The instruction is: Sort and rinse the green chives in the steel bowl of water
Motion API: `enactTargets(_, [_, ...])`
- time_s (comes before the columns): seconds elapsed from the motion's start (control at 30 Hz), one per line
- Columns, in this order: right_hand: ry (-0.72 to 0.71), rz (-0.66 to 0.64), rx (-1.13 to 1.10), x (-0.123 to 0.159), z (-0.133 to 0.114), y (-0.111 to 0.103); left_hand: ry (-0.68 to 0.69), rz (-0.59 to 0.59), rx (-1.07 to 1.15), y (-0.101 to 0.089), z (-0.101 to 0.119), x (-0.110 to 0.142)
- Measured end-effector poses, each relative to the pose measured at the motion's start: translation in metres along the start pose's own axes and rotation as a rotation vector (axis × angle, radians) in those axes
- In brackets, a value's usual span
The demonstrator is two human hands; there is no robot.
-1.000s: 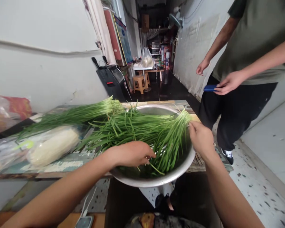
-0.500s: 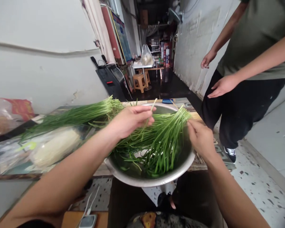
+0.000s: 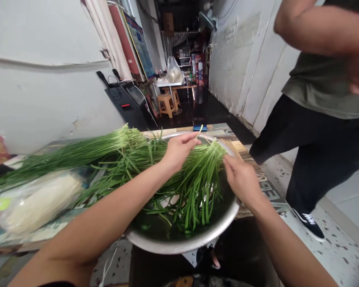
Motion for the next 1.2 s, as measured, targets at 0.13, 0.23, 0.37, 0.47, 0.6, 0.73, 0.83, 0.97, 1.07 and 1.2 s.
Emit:
enactTargets(0.13, [-0.013, 0.025, 0.012, 0.0005, 0.0002, -0.0011, 0.013, 0.005, 0.016, -0.0007, -0.0004, 0.0005])
enactTargets(0.23, [-0.037, 0.035, 0.021, 0.0012, -0.0005, -0.0015, 0.017, -0.002, 0.034, 0.0003, -0.0002, 0.0006])
enactTargets(0.37, [-0.056, 0.035, 0.034, 0.0012, -0.0013, -0.0012, 0.046, 0.019, -0.005, 0.0008, 0.0009, 0.0014])
enactTargets(0.47, [-0.067, 0.04, 0.041, 0.0006, -0.0016, -0.0012, 0.048, 0.058, 0.005, -0.0001, 0.0006, 0.0019])
enactTargets(0.6, [-0.076, 0.04, 0.036, 0.0004, -0.0014, -0.0014, 0.042, 0.091, 0.038, -0.0007, -0.0003, 0.0019])
enactTargets(0.73, [-0.092, 0.037, 0.07, 0.0004, -0.0016, -0.0015, 0.029, 0.102, 0.058, -0.0013, -0.0011, 0.0015])
enactTargets(0.83, [-0.11, 0.047, 0.075, 0.0003, -0.002, -0.0017, 0.024, 0.102, 0.064, -0.0016, -0.0011, 0.0013])
enactTargets(0.97, [-0.115, 0.045, 0.075, 0.0, -0.0013, -0.0009, 0.024, 0.105, 0.078, -0.0021, -0.0027, 0.0009])
enactTargets(1.07, [-0.112, 0.042, 0.093, -0.0002, -0.0011, -0.0005, 0.037, 0.114, 0.096, -0.0028, -0.0038, 0.0002])
enactTargets(1.2, [-0.104, 0.031, 0.114, -0.0003, -0.0012, 0.0, 0.054, 0.131, 0.11, -0.0031, -0.0028, 0.0004])
Point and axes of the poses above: each hand's wrist, its own x-axis away from the middle knuckle, its own y-axis out of the palm, z = x × y, the point moved 6 cm from there along -x, towards the middle knuckle, and after that the axes turned 9 degrees about -x, right-handed, at the moved point
